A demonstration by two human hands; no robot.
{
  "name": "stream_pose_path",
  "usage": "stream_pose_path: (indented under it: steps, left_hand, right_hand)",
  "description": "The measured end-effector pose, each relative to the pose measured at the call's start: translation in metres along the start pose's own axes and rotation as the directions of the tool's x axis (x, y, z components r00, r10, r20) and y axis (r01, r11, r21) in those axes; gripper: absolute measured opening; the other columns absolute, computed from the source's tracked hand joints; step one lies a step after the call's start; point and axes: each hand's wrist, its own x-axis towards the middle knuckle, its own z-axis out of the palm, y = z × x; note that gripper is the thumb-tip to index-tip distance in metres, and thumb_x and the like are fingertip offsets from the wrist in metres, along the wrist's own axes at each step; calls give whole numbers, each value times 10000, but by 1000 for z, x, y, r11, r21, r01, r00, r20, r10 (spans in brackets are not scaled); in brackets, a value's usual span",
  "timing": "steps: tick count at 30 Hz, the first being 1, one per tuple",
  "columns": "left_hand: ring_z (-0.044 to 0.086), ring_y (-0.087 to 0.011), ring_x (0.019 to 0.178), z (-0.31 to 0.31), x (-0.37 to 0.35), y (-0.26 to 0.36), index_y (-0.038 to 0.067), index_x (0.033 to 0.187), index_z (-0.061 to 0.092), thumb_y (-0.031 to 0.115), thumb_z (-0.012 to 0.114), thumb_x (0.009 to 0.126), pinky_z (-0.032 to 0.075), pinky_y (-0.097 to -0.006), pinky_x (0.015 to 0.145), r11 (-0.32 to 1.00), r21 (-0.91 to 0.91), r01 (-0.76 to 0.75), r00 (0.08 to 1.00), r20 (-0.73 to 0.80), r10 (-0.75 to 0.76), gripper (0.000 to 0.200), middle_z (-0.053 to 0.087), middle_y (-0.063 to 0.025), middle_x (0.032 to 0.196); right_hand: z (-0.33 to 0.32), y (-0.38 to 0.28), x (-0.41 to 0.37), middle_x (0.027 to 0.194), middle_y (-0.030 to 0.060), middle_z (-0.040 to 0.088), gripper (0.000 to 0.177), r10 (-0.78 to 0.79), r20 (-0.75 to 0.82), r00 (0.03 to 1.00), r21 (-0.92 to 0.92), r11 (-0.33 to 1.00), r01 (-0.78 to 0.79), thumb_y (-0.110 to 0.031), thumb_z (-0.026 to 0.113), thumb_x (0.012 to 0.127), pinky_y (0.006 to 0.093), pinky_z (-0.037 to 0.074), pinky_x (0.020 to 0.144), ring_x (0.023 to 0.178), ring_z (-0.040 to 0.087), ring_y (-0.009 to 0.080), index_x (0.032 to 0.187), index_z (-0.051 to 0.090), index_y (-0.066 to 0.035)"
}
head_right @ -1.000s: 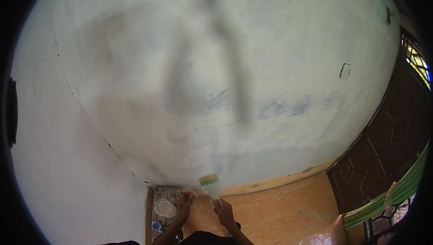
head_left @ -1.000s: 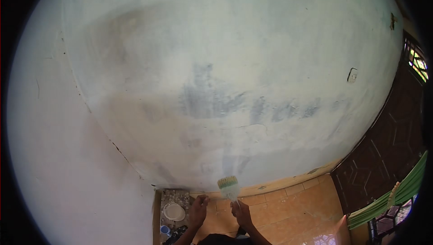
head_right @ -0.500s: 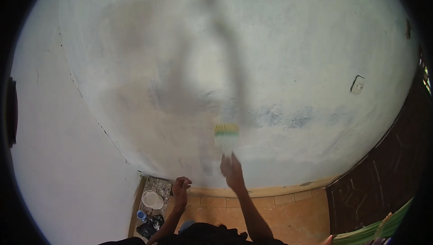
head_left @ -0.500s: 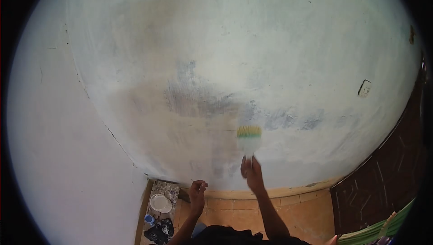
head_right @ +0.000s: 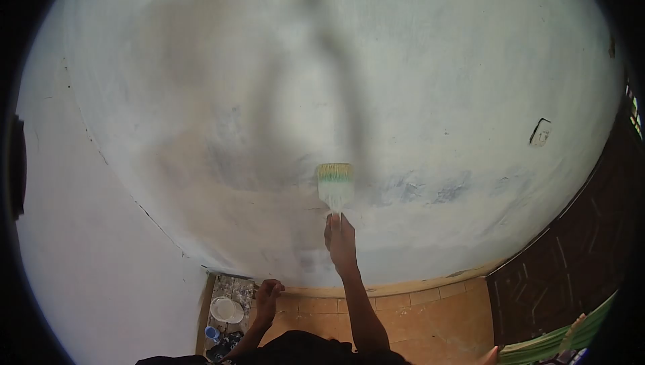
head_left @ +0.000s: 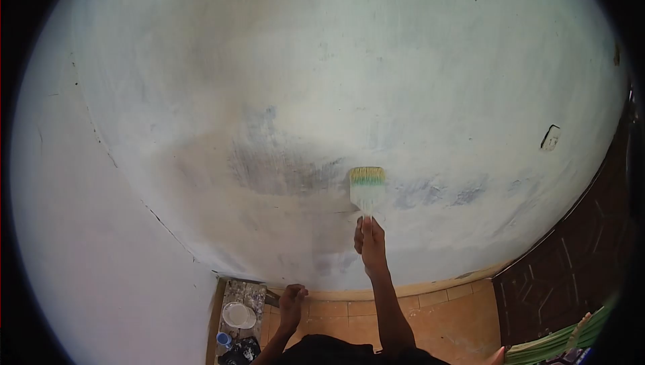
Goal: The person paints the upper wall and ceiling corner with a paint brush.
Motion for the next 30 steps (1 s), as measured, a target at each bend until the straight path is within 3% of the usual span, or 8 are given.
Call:
stream_pose_path:
  steps: [6, 10, 15, 18, 23, 25, 27, 30]
  left_hand:
    - [581, -116, 870, 6, 29, 4, 16, 998, 579, 133, 581, 929, 459, -276, 790, 999, 49, 14, 990, 141, -21, 135, 626, -47, 888]
    - [577, -115, 864, 16, 50, 14, 16, 989, 579, 139, 577, 934, 461, -274, 789, 999, 46, 19, 980, 199, -28, 134, 619, -43, 890]
    - [575, -122, 871, 16, 58, 23, 16, 987, 578, 143, 571, 942, 462, -275, 794, 1000, -27, -4, 975, 221, 10, 135, 615, -46, 900]
    - [574, -123, 881, 12, 71, 14, 13, 989, 577, 132, 566, 944, 463, -275, 805, 1000, -21, -13, 964, 264, 18, 128, 616, -50, 904]
    - [577, -126, 889, 10, 84, 33, 10, 993, 577, 100, 559, 943, 467, -273, 815, 999, 24, -45, 939, 341, 34, 105, 618, -56, 909]
    - [578, -128, 884, 12, 87, 34, 11, 993, 577, 95, 555, 943, 470, -274, 810, 998, -23, -54, 935, 350, 59, 101, 619, -57, 912]
    - [577, -129, 873, 14, 83, 29, 10, 996, 577, 94, 555, 941, 472, -276, 804, 999, -23, -43, 942, 333, 48, 102, 620, -58, 916]
    - [580, -131, 867, 16, 63, 24, 9, 999, 576, 86, 560, 935, 477, -280, 795, 999, -42, 17, 951, 310, -4, 102, 621, -61, 923]
  right_hand:
    - [27, -81, 18, 601, -78, 328, 365, -257, 85, 963, -24, 965, 260, -406, 423, 1011, 184, 201, 419, 488, 271, 7, 839, 475, -89]
    - [28, -81, 46, 619, -42, 413, 344, -244, 102, 965, 47, 970, 240, -417, 413, 1011, 184, 219, 436, 511, 314, 21, 863, 483, -114]
    - [6, 14, 9, 585, -70, 335, 321, -59, 5, 998, 117, 991, 58, -396, 438, 1006, 192, 190, 423, 478, 262, 17, 898, 504, -101]
    - [7, 19, -11, 574, -86, 281, 309, 25, -57, 998, 144, 989, -17, -376, 446, 1007, 198, 172, 417, 467, 223, 13, 932, 516, -84]
    - [32, -79, 14, 575, -92, 265, 340, -255, -43, 966, 5, 967, 255, -395, 438, 1005, 203, 157, 420, 470, 207, 10, 922, 530, -78]
    - [29, -92, 32, 575, -91, 273, 355, -263, 1, 965, 2, 965, 263, -415, 437, 1001, 204, 159, 421, 469, 210, 13, 904, 525, -86]
    - [25, -79, 42, 574, -91, 279, 363, -252, -7, 968, 3, 968, 252, -430, 436, 998, 205, 163, 421, 467, 213, 16, 889, 519, -94]
    - [9, 2, 30, 570, -94, 283, 372, -147, -96, 984, 14, 989, 149, -448, 439, 993, 205, 170, 420, 459, 220, 21, 869, 507, -104]
